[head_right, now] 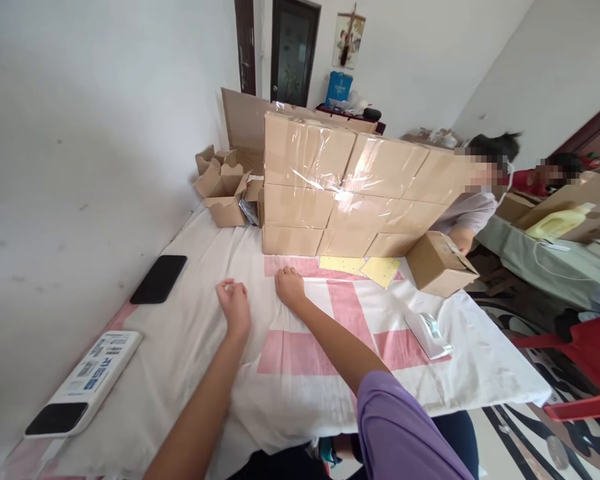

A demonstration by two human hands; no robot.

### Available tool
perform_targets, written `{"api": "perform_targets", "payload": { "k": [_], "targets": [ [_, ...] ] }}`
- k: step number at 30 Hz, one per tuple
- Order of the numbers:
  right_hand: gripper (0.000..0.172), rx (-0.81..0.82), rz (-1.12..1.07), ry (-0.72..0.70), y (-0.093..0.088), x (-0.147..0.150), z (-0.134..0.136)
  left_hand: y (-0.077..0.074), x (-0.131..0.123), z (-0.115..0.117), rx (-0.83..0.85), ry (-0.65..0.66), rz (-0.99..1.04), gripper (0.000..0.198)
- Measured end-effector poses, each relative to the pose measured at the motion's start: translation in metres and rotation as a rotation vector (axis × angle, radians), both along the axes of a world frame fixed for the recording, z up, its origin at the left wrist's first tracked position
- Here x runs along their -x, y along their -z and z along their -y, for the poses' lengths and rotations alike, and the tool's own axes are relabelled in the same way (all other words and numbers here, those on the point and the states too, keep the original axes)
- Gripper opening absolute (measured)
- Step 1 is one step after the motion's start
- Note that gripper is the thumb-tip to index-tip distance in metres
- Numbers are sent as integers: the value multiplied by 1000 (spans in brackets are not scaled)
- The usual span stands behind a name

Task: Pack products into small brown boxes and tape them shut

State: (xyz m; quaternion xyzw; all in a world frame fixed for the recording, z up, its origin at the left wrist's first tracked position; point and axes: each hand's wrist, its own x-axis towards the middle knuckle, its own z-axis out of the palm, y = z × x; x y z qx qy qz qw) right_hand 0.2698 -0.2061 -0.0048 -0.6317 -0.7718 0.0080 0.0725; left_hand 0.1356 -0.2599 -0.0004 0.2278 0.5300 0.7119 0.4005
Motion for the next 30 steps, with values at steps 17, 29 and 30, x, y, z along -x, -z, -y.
{"api": "perform_targets", "payload": {
  "k": [17,29,30],
  "targets": [
    [25,-178,-112,-111,23,-17,-12,10,71,-301,206,-250,-800,123],
    [52,-18,-1052,-20,-35,134,-188,19,75,-312,148,-297,-781,109],
    [59,-20,-1062,55,-35,146,-214,19,75,-313,141,-306,-771,106]
  ]
}}
